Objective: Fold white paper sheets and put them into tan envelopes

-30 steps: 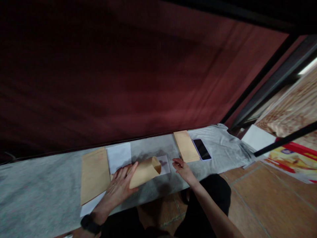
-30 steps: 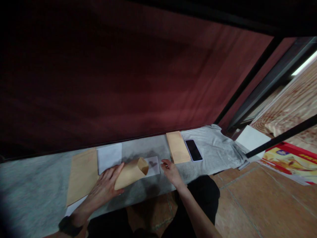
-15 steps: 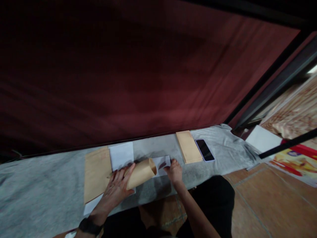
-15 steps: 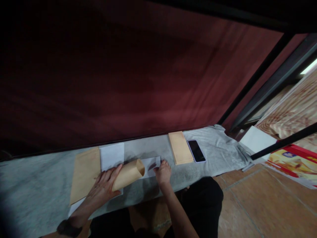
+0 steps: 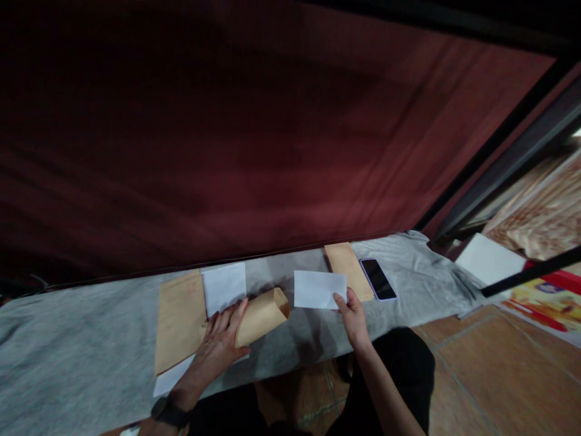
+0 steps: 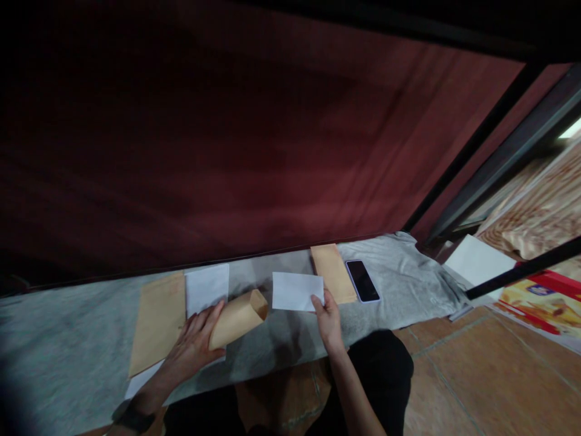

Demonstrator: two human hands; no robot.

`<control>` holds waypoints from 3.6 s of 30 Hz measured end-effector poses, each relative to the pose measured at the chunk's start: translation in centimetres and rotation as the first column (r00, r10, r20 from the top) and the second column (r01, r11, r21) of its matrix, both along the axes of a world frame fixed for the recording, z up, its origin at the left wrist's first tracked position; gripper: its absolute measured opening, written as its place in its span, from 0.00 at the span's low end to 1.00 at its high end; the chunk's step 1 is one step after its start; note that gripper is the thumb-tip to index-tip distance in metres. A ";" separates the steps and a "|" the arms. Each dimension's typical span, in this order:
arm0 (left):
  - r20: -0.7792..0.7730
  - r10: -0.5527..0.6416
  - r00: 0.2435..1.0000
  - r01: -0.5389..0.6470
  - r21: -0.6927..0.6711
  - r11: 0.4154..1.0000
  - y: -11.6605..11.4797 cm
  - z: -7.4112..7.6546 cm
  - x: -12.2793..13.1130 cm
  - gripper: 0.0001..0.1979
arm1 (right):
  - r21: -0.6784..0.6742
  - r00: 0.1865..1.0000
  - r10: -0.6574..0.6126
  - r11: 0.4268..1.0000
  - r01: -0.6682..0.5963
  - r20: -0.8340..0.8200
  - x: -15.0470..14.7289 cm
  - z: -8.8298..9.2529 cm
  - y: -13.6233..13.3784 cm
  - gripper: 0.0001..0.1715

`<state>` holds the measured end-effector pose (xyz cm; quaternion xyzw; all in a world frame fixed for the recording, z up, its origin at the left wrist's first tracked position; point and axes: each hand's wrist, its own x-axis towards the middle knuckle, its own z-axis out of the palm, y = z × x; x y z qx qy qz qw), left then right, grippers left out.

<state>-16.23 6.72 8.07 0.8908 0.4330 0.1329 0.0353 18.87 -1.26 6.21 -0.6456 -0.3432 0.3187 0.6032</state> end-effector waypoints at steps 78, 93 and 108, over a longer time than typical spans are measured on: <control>0.135 -0.131 0.982 0.132 0.000 0.991 -0.8 -1.7 6.8 0.59 | 0.001 0.956 0.291 0.957 -0.291 0.032 -4.8 1.5 0.2 0.20; 0.146 -0.178 0.973 0.178 0.010 0.984 -1.1 -0.9 8.5 0.55 | -0.074 0.970 0.123 0.991 -0.110 0.211 -5.0 0.7 0.6 0.05; 0.068 -0.239 0.969 0.235 0.057 0.970 0.3 -1.0 8.7 0.51 | -0.139 0.957 0.171 0.968 -0.207 -0.235 -4.7 -0.2 1.3 0.13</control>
